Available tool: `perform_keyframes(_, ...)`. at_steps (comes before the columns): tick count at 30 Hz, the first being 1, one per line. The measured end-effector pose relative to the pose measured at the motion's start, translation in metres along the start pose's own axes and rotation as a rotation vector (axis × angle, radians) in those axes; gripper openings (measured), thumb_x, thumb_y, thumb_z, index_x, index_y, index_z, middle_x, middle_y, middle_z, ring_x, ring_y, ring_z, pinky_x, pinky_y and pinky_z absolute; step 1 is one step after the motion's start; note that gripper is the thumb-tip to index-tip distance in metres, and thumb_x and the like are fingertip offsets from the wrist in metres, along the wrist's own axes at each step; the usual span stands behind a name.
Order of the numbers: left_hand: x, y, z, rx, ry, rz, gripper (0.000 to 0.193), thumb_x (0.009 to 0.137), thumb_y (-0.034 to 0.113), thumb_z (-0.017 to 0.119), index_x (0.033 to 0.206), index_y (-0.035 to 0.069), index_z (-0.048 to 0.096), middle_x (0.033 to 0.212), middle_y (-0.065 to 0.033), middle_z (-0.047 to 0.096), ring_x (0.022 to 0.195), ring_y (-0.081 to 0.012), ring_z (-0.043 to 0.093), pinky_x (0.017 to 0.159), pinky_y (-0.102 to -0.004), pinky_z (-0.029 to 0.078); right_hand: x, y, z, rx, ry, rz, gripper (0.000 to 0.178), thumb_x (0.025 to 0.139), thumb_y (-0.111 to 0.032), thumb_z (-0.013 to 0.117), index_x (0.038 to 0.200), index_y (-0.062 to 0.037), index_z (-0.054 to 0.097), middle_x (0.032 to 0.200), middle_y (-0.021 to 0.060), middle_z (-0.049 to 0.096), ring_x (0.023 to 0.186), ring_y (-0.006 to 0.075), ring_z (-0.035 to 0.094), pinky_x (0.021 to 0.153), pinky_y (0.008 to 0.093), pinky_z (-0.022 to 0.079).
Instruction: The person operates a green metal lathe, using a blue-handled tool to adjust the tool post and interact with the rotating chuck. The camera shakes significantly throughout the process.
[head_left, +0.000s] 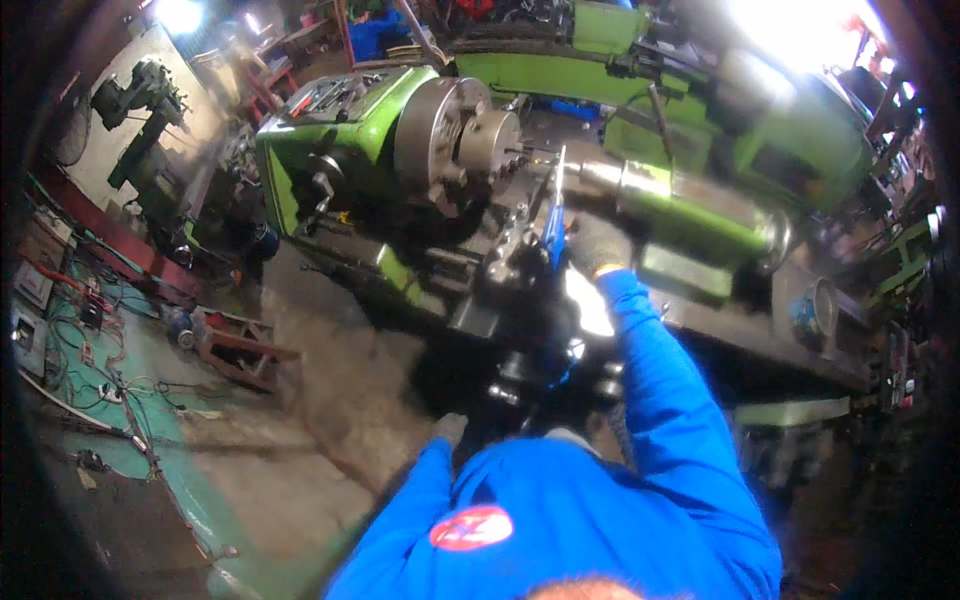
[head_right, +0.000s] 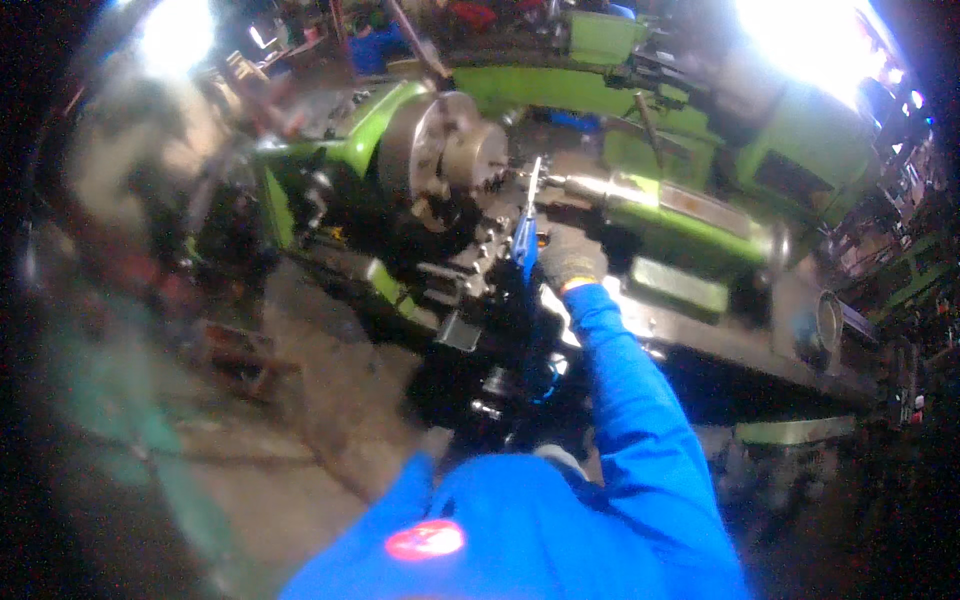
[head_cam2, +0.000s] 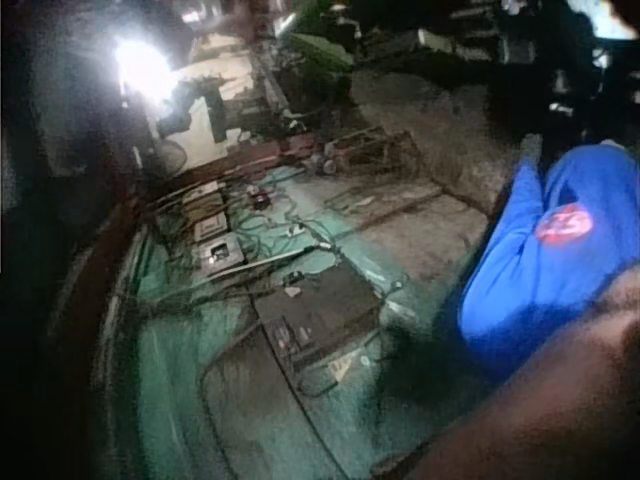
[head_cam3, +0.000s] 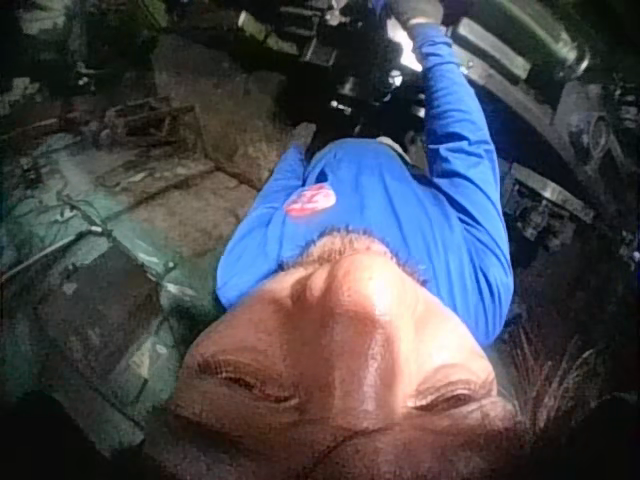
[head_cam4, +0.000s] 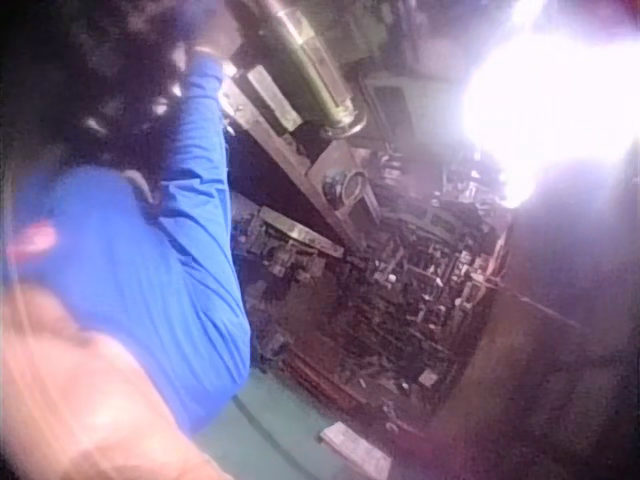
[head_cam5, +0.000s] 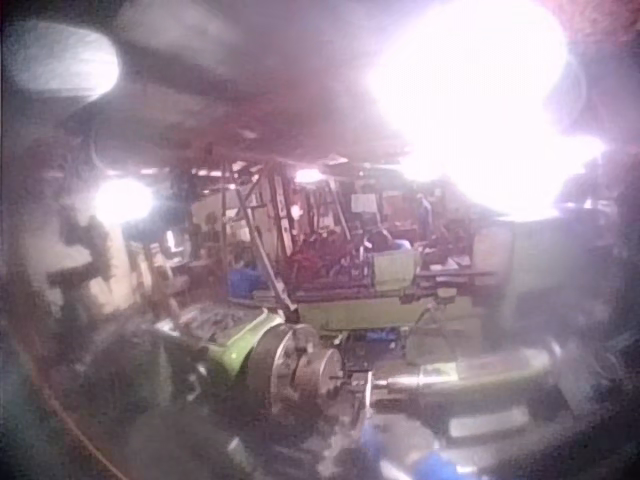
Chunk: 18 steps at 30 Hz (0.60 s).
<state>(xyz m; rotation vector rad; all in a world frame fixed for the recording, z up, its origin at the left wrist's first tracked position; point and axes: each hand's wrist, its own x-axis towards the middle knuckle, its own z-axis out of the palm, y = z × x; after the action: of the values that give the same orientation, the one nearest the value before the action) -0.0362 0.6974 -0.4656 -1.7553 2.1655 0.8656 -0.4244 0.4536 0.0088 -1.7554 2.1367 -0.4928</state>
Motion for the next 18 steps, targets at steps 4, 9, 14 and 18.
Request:
perform_keyframes(4,0.000,0.032,-0.041,0.085,-0.038,0.041,0.033,0.103,0.022,0.047,0.118,0.008,0.073,0.126,-0.0238,0.069,0.120,-0.0438,0.066,0.101,-0.0540,0.054,-0.005,-0.001,-0.012,0.024,-0.007,-0.034,0.040,0.091,-0.043,0.069,0.125,-0.0227,0.074,0.124,0.0167,0.073,0.114,0.0381,0.070,0.099,0.0497,0.055)
perform_keyframes(9,-0.011,0.022,-0.015,0.190,-0.119,-0.012,0.031,0.100,0.018,0.052,0.118,0.007,0.074,0.129,-0.0228,0.070,0.118,-0.0416,0.068,0.100,-0.0529,0.056,0.016,0.025,0.015,0.008,0.142,-0.104,0.036,0.094,-0.044,0.062,0.114,-0.0196,0.079,0.115,0.0176,0.077,0.108,0.0384,0.074,0.091,0.0481,0.058)
perform_keyframes(14,-0.044,0.018,0.016,-0.007,-0.070,-0.301,0.035,0.101,0.022,0.051,0.125,0.009,0.073,0.133,-0.0224,0.068,0.123,-0.0411,0.066,0.104,-0.0524,0.054,0.006,0.013,-0.012,0.033,-0.072,-0.064,0.047,0.100,-0.039,0.053,0.133,-0.0084,0.069,0.131,0.0270,0.069,0.124,0.0428,0.067,0.104,0.0544,0.054)
perform_keyframes(18,-0.068,0.022,0.020,0.018,-0.115,-0.344,0.038,0.101,0.026,0.051,0.129,0.010,0.071,0.137,-0.0225,0.066,0.126,-0.0413,0.064,0.107,-0.0522,0.052,-0.009,0.008,-0.041,0.015,-0.178,-0.068,0.048,0.101,-0.041,0.053,0.134,-0.0100,0.069,0.140,0.0247,0.065,0.131,0.0425,0.062,0.108,0.0534,0.051)
